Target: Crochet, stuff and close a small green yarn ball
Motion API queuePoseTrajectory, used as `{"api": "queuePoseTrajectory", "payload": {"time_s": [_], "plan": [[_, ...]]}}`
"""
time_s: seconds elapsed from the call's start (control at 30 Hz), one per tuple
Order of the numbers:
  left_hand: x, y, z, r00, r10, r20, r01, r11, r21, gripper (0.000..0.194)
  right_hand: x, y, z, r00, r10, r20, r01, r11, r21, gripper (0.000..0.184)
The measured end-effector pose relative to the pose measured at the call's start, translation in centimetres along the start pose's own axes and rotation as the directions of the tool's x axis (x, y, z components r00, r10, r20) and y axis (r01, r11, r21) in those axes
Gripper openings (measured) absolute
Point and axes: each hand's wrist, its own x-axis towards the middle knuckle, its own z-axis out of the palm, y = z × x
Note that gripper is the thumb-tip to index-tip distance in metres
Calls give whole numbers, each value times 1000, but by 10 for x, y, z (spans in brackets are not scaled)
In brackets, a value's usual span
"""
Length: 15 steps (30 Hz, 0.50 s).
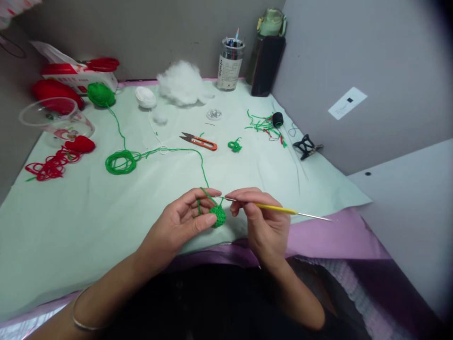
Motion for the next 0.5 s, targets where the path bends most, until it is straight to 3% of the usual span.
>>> {"api": "queuePoseTrajectory", "payload": {"time_s": [0.13, 0.27, 0.5], "plan": [[-1, 0, -1, 1000, -9, -26, 7, 999, -53, 17, 1, 1, -2, 1000, 0, 4, 0, 999, 39, 17], [-2, 1, -1, 998, -37, -53, 34, 998, -58, 16, 1, 0, -4, 999, -4, -38, 6, 998, 60, 17], [-3, 2, -1, 998, -32, -60, 29, 998, -51, 15, -1, -3, -4, 1000, 9, 27, -10, 998, 55, 16]]}}
